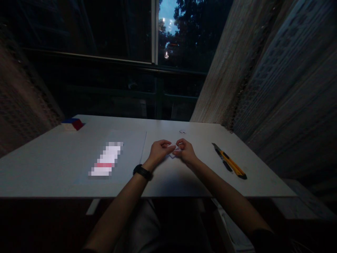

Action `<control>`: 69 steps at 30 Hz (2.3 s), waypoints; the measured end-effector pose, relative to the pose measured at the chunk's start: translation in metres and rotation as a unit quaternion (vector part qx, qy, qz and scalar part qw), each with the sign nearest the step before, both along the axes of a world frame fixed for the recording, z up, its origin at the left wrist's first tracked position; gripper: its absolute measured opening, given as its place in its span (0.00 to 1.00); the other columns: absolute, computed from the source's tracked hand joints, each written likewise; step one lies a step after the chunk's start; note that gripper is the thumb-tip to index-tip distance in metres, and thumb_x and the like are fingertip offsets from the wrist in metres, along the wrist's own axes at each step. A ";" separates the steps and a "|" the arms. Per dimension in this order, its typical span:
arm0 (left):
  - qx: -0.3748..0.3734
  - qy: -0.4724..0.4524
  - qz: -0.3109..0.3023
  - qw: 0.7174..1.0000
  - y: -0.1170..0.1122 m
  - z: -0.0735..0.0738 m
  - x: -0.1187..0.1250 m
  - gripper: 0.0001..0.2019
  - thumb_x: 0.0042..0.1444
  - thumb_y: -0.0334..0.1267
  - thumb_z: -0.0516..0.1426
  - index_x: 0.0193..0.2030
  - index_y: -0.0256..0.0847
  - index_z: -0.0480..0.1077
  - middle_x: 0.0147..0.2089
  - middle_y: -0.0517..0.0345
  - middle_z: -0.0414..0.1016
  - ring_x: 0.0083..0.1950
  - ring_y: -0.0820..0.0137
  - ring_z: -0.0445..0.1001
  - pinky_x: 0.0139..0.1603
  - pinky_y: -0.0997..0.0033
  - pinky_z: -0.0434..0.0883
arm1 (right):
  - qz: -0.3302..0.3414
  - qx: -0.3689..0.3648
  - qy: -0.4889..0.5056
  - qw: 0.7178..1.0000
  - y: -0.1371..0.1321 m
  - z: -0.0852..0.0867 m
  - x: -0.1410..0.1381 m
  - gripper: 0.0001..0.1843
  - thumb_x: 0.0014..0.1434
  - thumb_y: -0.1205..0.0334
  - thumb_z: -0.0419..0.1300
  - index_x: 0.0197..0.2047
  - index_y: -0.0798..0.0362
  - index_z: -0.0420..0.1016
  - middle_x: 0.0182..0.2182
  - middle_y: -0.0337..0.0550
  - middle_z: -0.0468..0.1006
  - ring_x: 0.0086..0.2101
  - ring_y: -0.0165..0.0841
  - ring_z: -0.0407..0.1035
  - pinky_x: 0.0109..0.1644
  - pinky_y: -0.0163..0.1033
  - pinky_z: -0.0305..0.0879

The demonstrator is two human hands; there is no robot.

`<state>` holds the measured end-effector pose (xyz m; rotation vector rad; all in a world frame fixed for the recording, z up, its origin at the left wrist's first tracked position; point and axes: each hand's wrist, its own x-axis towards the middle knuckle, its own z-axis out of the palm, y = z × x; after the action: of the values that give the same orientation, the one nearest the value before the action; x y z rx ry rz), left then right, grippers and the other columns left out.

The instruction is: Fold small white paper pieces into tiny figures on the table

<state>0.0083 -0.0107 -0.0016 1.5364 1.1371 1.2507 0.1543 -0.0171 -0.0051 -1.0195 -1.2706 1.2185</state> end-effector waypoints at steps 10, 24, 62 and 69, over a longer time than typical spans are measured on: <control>0.016 0.064 0.025 0.997 -0.001 0.004 -0.002 0.18 0.35 0.46 0.64 0.31 0.33 0.75 0.21 0.60 0.68 0.22 0.75 0.64 0.24 0.75 0.58 | 0.042 0.042 -0.060 0.996 -0.003 0.000 0.000 0.24 0.34 0.65 0.66 0.36 0.52 0.63 0.16 0.27 0.66 0.18 0.24 0.60 0.21 0.29 0.55; 0.054 0.098 0.026 0.993 0.001 -0.002 -0.001 0.18 0.38 0.45 0.62 0.36 0.38 0.74 0.24 0.61 0.69 0.25 0.74 0.65 0.26 0.75 0.59 | 0.021 0.036 -0.031 0.999 -0.003 0.000 -0.006 0.23 0.32 0.66 0.66 0.34 0.52 0.63 0.15 0.25 0.63 0.17 0.23 0.58 0.20 0.29 0.53; 0.003 0.025 0.002 1.000 -0.004 0.009 -0.004 0.22 0.36 0.42 0.64 0.40 0.35 0.70 0.16 0.69 0.58 0.18 0.80 0.55 0.19 0.78 0.51 | 0.096 -0.009 -0.020 0.995 -0.003 0.009 0.013 0.29 0.33 0.62 0.69 0.41 0.54 0.65 0.17 0.30 0.70 0.18 0.25 0.63 0.25 0.32 0.57; 0.030 -0.006 -0.001 1.000 0.000 0.006 -0.003 0.16 0.39 0.45 0.62 0.32 0.35 0.71 0.25 0.59 0.70 0.25 0.75 0.67 0.26 0.75 0.62 | 0.013 -0.006 -0.018 1.000 0.005 0.000 0.008 0.21 0.31 0.57 0.70 0.29 0.56 0.70 0.20 0.35 0.72 0.21 0.27 0.65 0.27 0.33 0.59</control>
<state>0.0057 -0.0110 0.0043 1.5725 1.0981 1.3010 0.1623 -0.0123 -0.0053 -1.0418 -1.3094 1.2336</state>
